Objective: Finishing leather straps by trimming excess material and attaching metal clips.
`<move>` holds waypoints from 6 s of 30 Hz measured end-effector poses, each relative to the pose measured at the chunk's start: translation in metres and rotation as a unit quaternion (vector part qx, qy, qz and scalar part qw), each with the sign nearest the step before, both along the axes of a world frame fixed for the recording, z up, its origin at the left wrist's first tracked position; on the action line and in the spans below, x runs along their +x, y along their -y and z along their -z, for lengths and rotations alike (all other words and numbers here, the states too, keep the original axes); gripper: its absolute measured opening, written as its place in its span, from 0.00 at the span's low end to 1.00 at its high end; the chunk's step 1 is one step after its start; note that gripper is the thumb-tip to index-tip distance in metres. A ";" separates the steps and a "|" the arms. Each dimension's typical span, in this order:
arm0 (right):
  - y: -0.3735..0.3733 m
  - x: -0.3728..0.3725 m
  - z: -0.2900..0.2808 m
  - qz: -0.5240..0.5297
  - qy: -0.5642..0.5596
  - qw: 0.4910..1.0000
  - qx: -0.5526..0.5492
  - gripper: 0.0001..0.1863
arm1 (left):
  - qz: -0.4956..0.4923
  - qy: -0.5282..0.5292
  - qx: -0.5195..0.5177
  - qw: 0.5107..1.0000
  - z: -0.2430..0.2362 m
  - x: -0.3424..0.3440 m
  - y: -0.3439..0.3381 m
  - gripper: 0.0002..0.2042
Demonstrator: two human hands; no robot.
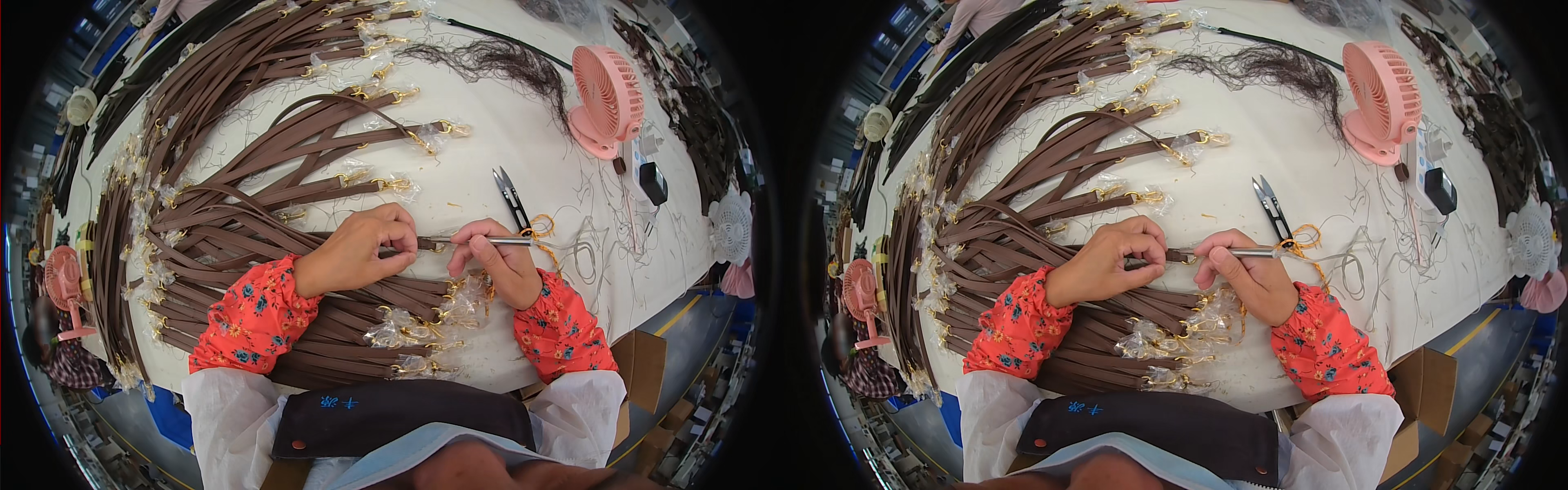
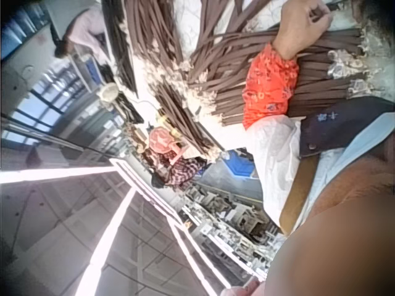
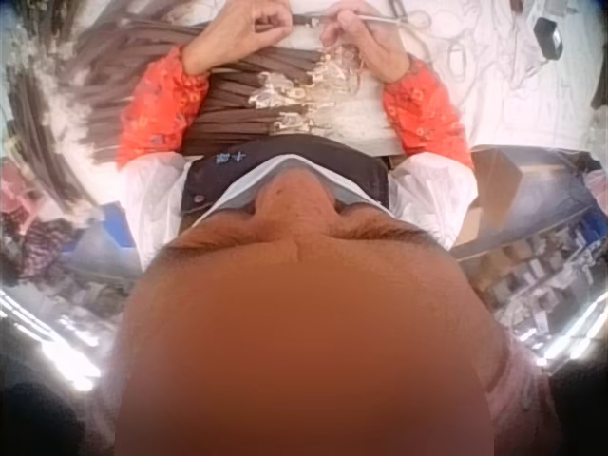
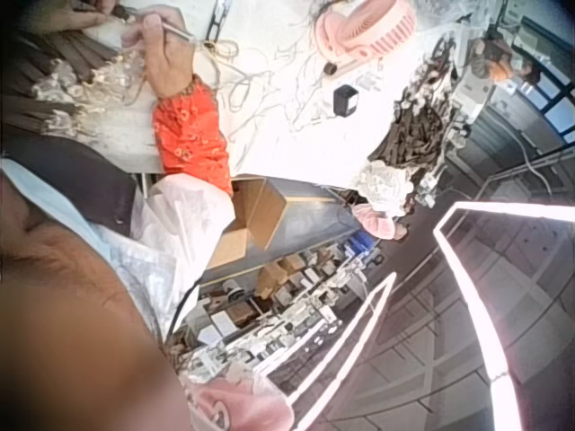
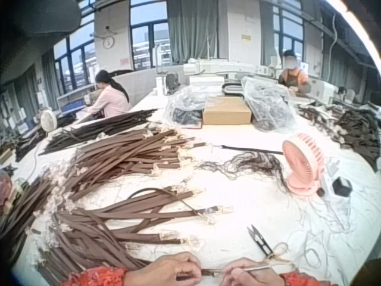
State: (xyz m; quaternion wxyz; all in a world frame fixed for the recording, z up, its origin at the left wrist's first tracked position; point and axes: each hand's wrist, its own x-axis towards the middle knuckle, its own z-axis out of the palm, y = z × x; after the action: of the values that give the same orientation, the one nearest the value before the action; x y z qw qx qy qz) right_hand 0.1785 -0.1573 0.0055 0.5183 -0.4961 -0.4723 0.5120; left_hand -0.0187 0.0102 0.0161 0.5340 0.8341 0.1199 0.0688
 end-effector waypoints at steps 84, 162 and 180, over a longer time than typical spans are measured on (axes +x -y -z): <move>-0.002 0.001 -0.003 -0.005 0.009 1.000 -0.030 0.17 | 0.027 -0.012 0.005 1.000 0.004 0.002 -0.013 0.05; -0.002 0.000 -0.002 0.032 -0.027 0.999 0.009 0.18 | 0.021 -0.060 0.232 0.971 -0.003 0.007 -0.006 0.07; 0.000 0.002 0.000 -0.005 -0.016 1.000 0.015 0.18 | -0.022 0.051 0.277 0.959 0.008 0.001 0.009 0.03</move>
State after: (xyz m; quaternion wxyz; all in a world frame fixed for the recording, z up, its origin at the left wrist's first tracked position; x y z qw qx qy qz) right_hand 0.1802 -0.1570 0.0058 0.5304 -0.4775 -0.4739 0.5159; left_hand -0.0176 0.0010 0.0080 0.2860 0.9418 0.0876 0.1534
